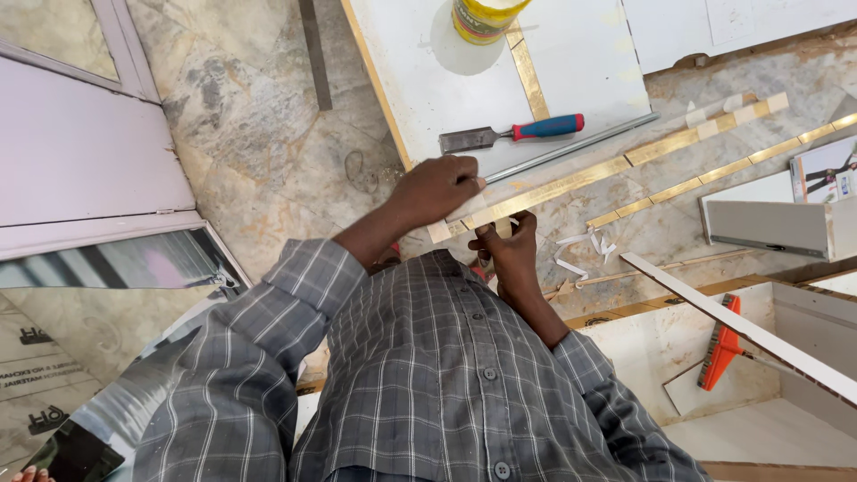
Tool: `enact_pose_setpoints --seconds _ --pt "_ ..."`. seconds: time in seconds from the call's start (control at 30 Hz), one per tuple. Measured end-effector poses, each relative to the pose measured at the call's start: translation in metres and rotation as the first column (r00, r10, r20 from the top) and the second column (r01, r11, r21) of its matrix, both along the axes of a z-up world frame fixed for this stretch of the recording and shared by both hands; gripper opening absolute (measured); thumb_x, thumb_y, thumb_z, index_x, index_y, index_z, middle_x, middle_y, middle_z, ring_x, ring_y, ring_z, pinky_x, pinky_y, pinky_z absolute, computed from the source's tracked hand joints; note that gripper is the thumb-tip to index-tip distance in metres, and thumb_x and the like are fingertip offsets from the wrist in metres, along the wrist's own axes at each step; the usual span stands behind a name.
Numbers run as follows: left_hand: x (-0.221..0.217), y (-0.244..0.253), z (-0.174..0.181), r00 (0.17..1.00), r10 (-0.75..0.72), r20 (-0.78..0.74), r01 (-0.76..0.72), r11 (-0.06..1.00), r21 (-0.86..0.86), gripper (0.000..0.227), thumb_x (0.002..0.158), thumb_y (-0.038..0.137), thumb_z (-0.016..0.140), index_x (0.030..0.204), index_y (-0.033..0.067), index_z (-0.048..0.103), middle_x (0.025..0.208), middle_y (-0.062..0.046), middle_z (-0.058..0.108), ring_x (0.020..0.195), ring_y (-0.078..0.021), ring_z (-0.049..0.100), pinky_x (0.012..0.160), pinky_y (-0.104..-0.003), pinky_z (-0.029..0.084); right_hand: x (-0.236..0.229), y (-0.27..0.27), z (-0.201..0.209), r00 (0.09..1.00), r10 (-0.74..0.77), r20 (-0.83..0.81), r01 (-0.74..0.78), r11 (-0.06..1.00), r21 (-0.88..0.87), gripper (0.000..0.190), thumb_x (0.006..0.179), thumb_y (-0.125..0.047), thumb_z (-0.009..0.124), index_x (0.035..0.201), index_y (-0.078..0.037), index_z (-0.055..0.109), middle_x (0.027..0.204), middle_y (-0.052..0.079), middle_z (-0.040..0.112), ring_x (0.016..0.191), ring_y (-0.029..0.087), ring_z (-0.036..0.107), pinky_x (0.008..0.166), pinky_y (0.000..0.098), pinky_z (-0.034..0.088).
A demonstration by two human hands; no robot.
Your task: The person applies masking tape along the edges of a wooden strip placed on a white surface. They repeatedly pull tape from a roll, press it onto the wood, and smooth it down by hand. A yellow bucket, putty knife, and other tools remain on the surface nearby.
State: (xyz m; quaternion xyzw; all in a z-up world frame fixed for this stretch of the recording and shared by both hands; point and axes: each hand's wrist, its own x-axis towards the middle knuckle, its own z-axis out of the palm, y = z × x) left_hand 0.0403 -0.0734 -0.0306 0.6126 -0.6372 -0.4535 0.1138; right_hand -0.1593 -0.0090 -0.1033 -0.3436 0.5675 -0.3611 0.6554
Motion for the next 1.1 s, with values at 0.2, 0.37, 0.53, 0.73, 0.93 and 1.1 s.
enact_pose_setpoints --seconds 0.2,0.37,0.53,0.73,0.93,1.1 --pt "0.004 0.012 0.023 0.993 0.113 -0.023 -0.115 0.959 -0.259 0.023 0.102 0.035 0.061 0.103 0.0115 0.061 0.097 -0.006 0.069 0.093 -0.0256 0.067 0.079 -0.045 0.05 -0.013 0.002 0.003 0.998 0.018 0.06 -0.018 1.0 0.001 0.077 0.089 -0.031 0.081 0.138 0.005 0.033 0.1 0.017 0.066 0.075 0.021 0.07 0.061 0.0319 0.059" --pt "-0.003 0.041 0.045 0.988 -0.037 0.151 0.123 0.779 -0.615 0.036 0.086 0.029 0.076 0.113 0.009 0.064 0.109 -0.01 0.064 0.103 -0.0299 0.061 0.086 -0.045 0.049 -0.028 0.004 0.009 0.997 -0.04 0.069 0.04 0.999 -0.004 0.077 0.091 -0.038 0.073 0.141 0.003 0.033 0.1 0.014 0.067 0.073 0.019 0.068 0.061 0.0321 0.059" --pt "-0.023 0.048 0.047 0.957 -0.049 0.285 0.224 0.748 -0.625 0.043 0.08 0.026 0.08 0.114 0.0088 0.062 0.107 -0.007 0.063 0.1 -0.0264 0.06 0.079 -0.044 0.045 -0.041 -0.002 0.006 0.995 -0.078 0.065 0.08 0.996 -0.028 0.073 0.096 -0.041 0.07 0.143 0.003 0.035 0.1 0.015 0.069 0.074 0.017 0.069 0.064 0.0296 0.058" --pt "-0.036 0.04 0.041 0.936 0.01 0.352 0.251 0.68 -0.688 0.045 0.079 0.024 0.081 0.115 0.0091 0.06 0.106 -0.005 0.062 0.097 -0.0233 0.06 0.079 -0.042 0.042 -0.05 0.003 -0.003 0.99 -0.111 0.082 0.11 0.994 0.012 0.069 0.094 -0.031 0.073 0.142 0.002 0.035 0.099 0.015 0.069 0.072 0.018 0.068 0.063 0.0301 0.058" --pt "-0.065 0.022 0.038 0.931 0.045 0.362 0.264 0.603 -0.753 0.043 0.08 0.026 0.081 0.114 0.0098 0.058 0.104 -0.006 0.061 0.098 -0.0237 0.06 0.085 -0.043 0.042 -0.058 0.003 -0.009 0.982 -0.155 0.106 0.153 0.988 0.022 0.066 0.093 -0.024 0.074 0.141 0.0 0.035 0.096 0.015 0.068 0.07 0.019 0.067 0.06 0.0314 0.055" --pt "-0.079 -0.005 0.044 0.982 0.066 0.176 0.096 0.628 -0.772 0.028 0.091 0.026 0.073 0.11 0.0104 0.061 0.097 -0.006 0.062 0.093 -0.0249 0.061 0.083 -0.044 0.043 -0.064 0.004 0.0 0.982 -0.179 0.053 0.178 0.984 0.019 0.061 0.095 -0.022 0.069 0.141 0.001 0.036 0.099 0.015 0.071 0.074 0.019 0.069 0.062 0.0327 0.056"
